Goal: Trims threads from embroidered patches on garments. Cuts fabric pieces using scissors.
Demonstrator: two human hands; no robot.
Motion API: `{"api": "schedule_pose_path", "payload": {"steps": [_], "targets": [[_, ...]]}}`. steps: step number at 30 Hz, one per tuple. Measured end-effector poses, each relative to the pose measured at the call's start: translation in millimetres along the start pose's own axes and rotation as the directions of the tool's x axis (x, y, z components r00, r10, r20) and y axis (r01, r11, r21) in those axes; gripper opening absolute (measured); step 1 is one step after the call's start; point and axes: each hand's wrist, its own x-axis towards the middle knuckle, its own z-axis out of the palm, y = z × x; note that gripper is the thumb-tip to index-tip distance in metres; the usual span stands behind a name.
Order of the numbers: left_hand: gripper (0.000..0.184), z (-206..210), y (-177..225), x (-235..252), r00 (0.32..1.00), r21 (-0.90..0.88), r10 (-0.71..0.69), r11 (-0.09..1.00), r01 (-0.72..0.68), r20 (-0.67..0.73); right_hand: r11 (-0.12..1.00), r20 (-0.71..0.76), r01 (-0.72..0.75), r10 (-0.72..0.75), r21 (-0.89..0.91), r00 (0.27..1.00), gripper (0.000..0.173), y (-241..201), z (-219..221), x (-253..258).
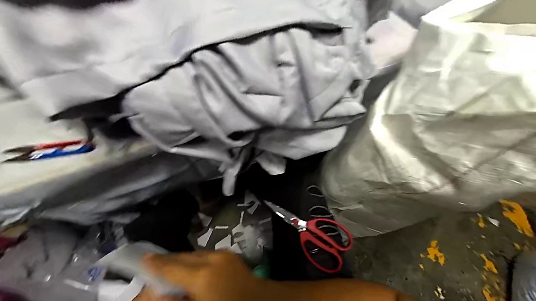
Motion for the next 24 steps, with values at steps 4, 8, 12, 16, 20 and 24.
{"api": "schedule_pose_path", "payload": {"steps": [4, 8, 12, 16, 20, 24], "targets": [[0.038, 47.5, 10.1, 19.0, 0.996, 0.193, -0.087, 0.977, 0.088, -0.015, 0.983, 0.083, -0.180, 0.178, 0.026, 0.981, 0.028, 38.4, -34.5, -4.3], [0.041, 56.9, -3.6, 10.6, 0.995, 0.131, -0.089, 0.988, 0.083, 0.041, 0.967, 0.062, -0.236, 0.242, -0.096, 0.968, 0.026, 68.4, -46.9, -6.5], [0.046, 24.2, -27.9, -1.4, 0.983, 0.080, -0.163, 0.984, 0.157, 0.080, 0.974, 0.027, -0.224, 0.223, 0.032, 0.974, 0.026, 81.6, -67.9, -6.7], [0.077, 5.4, -19.0, 17.9, 0.964, -0.021, -0.105, 0.994, 0.103, -0.245, 0.997, 0.066, -0.047, 0.043, 0.062, 0.997, 0.028, 75.7, -76.8, -8.7], [0.092, 35.3, -18.6, 47.9, 0.986, -0.151, -0.011, 0.988, -0.015, -0.169, 0.983, 0.045, 0.112, -0.120, 0.148, 0.992, 0.024, 56.9, -92.2, -4.6], [0.025, 45.6, -35.6, 47.3, 0.976, -0.384, -0.158, 0.900, 0.205, 0.152, 0.996, 0.101, 0.042, -0.050, 0.072, 0.994, 0.022, 65.4, -107.2, -13.7]]}}
